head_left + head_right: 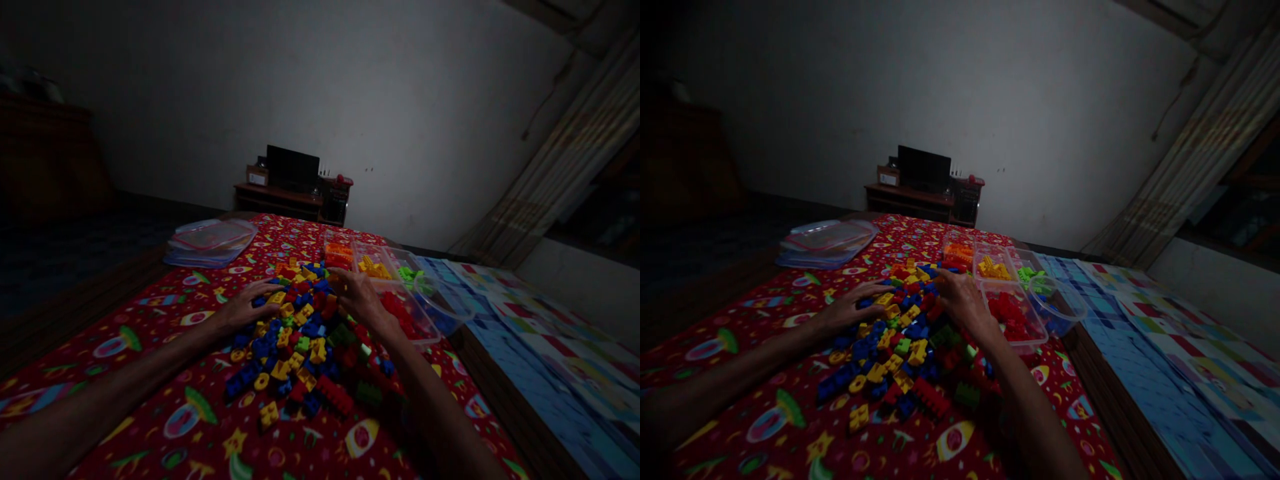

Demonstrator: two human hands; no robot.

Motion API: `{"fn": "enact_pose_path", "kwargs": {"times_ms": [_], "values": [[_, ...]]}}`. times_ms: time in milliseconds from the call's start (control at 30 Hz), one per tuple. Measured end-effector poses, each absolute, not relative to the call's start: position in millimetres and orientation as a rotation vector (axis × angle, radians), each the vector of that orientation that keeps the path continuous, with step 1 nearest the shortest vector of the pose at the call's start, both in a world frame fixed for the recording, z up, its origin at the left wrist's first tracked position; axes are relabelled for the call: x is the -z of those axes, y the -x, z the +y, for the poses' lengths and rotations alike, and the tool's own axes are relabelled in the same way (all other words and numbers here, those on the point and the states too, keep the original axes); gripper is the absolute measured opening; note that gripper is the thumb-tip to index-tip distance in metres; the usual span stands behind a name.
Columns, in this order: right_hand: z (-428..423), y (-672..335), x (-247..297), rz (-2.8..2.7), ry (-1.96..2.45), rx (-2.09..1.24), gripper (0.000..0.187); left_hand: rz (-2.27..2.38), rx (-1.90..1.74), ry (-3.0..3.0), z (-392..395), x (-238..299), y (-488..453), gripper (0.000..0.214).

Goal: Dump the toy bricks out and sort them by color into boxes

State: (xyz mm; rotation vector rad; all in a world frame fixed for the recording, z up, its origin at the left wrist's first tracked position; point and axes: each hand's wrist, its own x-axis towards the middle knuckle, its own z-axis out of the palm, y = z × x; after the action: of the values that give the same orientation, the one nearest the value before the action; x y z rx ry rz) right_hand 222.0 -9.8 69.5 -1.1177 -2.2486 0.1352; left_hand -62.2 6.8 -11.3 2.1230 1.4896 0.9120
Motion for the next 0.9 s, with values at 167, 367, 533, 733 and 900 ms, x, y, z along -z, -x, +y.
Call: {"fn": "enact_pose_path", "kwargs": {"times_ms": [167, 367, 533, 733, 900], "values": [[20, -252, -66, -2.041, 1.371, -0.134, 0.039, 1.444, -1.062, -2.045, 8, 13, 59, 0.073], [70, -295, -60, -1.833, 1.650, -0.176, 0.044, 1.437, -1.095, -2.034, 2, 3, 54, 0.077], [84, -302, -69, -1.830, 1.662, -0.047, 0.048, 1.495, -1.128, -2.047, 3, 4, 55, 0.079], [38, -258, -86, -1.979, 1.416, 0.000, 0.035, 1.405, -1.240, -2.233, 7, 8, 59, 0.070], [-10, -193, -80, -2.368, 1.040, -0.067, 0.026, 1.334, -1.184, -2.292, 2, 5, 60, 0.065]]}}
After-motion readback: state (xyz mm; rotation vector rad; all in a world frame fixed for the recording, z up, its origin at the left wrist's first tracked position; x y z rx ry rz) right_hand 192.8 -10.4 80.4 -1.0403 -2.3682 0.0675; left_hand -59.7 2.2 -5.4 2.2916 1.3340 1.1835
